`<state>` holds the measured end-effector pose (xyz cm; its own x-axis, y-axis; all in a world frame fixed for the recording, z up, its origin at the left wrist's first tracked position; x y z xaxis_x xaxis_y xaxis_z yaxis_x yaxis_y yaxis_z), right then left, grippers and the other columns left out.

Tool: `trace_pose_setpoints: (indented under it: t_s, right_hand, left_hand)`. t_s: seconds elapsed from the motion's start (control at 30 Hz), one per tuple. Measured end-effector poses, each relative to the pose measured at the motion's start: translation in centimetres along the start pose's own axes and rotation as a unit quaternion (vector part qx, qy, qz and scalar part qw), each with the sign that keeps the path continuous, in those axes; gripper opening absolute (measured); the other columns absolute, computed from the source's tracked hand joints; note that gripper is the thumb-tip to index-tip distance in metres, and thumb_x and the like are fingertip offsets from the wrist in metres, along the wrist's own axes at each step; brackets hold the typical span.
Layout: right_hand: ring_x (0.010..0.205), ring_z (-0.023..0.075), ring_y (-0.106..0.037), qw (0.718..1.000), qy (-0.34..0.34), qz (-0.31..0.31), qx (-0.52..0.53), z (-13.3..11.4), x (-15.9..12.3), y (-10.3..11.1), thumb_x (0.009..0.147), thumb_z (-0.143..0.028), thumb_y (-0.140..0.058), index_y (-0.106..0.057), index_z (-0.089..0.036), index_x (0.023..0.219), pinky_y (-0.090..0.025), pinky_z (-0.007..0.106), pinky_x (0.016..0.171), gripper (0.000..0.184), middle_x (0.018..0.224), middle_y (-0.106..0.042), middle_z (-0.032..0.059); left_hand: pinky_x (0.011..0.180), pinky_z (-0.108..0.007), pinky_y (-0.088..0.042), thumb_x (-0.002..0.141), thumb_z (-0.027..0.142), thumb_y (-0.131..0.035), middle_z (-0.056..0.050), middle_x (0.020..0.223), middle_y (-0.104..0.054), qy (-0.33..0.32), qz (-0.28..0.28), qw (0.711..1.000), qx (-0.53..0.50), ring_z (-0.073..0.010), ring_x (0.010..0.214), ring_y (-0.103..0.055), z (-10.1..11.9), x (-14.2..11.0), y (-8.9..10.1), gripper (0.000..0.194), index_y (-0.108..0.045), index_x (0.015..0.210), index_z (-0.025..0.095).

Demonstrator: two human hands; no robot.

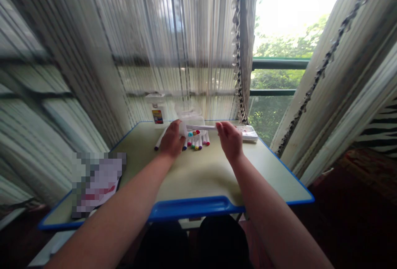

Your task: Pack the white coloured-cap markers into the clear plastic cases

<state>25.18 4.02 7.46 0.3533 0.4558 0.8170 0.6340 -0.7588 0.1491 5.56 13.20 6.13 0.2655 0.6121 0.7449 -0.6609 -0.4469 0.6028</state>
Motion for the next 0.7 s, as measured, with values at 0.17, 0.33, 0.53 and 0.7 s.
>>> trace_pose_setpoints:
  t_s: [0.17, 0.33, 0.53, 0.7]
  right_hand:
    - [0.052, 0.0102, -0.054, 0.993, 0.038, -0.109, 0.027, -0.7, -0.5, -2.2, 0.080, -0.043, -0.060, -0.070, -0.018, 0.088, -0.048, 0.025, 0.054, 0.028, 0.068, -0.064, 0.0020]
    - [0.057, 0.0100, -0.058, 0.986, 0.037, -0.155, 0.050, -0.9, -1.1, -3.5, 0.077, -0.033, -0.060, -0.068, -0.018, 0.102, -0.052, 0.024, 0.052, 0.031, 0.078, -0.066, 0.0040]
    - [0.055, 0.0095, -0.055, 0.990, 0.061, -0.125, 0.009, -1.1, -1.1, -2.9, 0.078, -0.032, -0.061, -0.069, -0.017, 0.097, -0.051, 0.024, 0.053, 0.025, 0.074, -0.064, 0.0031]
    - [0.056, 0.0099, -0.055, 0.987, 0.101, -0.127, 0.001, -1.7, -1.2, -2.5, 0.080, -0.024, -0.056, -0.067, -0.016, 0.102, -0.051, 0.025, 0.056, 0.026, 0.079, -0.064, 0.0041]
  left_hand:
    - [0.088, -0.042, -0.049, 0.077, 0.014, -0.048, -0.012, 0.116, -0.055, -0.007, 0.012, 1.000, -0.008, -0.0270, 0.109, -0.054, 0.0, 0.0, -0.1, 0.039, -0.043, 0.114, 0.021]
    - [0.090, -0.043, -0.048, 0.075, 0.011, -0.047, -0.011, 0.115, -0.056, -0.006, 0.021, 1.000, -0.020, -0.0272, 0.110, -0.053, -0.2, 0.0, -0.1, 0.039, -0.043, 0.112, 0.022]
    - [0.087, -0.040, -0.049, 0.073, 0.011, -0.053, -0.011, 0.118, -0.056, -0.002, 0.002, 1.000, -0.020, -0.0272, 0.110, -0.054, 0.3, 0.0, -0.2, 0.045, -0.042, 0.116, 0.021]
    - [0.090, -0.042, -0.048, 0.072, 0.010, -0.055, -0.013, 0.120, -0.055, -0.010, -0.028, 0.999, -0.023, -0.0282, 0.111, -0.054, 0.5, 0.0, -0.5, 0.049, -0.042, 0.119, 0.017]
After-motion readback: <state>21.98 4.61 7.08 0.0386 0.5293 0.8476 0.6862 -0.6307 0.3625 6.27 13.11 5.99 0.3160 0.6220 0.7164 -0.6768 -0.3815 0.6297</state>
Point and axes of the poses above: each hand's wrist, its own x-axis towards the middle knuckle, its own y-axis out of the back of the hand, z = x × y, the point moved 5 cm from there along x, towards the middle knuckle
